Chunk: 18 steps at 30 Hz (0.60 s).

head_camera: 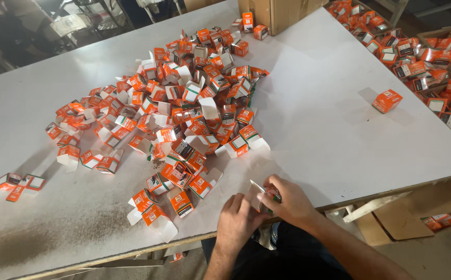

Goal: The person sits at a table covered with small orange product boxes and blister-packed items. They pick up a folded box, open it, insert a plastic-wrapped item, close the box flaps, and set the finished box aside, repeating this packing cycle continuously.

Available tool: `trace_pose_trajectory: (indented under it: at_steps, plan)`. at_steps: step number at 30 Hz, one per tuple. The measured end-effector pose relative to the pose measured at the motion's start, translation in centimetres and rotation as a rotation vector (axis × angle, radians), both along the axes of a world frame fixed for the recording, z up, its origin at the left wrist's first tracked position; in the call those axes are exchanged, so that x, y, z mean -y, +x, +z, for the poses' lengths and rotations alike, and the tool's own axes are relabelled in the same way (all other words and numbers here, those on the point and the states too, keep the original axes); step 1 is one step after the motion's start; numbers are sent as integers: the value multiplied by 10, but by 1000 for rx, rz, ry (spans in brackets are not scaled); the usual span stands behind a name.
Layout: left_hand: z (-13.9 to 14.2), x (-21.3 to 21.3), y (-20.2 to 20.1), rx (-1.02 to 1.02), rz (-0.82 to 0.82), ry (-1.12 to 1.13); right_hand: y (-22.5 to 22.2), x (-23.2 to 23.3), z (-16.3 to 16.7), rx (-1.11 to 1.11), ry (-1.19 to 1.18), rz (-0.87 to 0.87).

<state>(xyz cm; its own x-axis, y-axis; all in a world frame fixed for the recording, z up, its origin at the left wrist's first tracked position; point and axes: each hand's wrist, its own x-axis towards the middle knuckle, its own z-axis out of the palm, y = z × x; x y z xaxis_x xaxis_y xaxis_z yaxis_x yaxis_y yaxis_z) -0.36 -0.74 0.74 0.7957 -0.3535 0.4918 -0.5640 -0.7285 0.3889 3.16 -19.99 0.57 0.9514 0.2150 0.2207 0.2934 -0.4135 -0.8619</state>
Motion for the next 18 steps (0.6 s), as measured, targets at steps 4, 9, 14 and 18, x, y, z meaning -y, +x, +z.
trace_pose_trajectory:
  at_steps: [4,9,14,18]
  plan:
    - [4,-13,2,-24,-97,-83,7,1,18,2,-21,74]
    - [-4,-21,11,-132,-55,12,26,9,24,128,-199,258]
    - [-8,-6,8,-438,213,-326,39,14,27,-153,-156,325]
    - [-1,4,3,-95,77,-291,37,17,32,-103,-42,349]
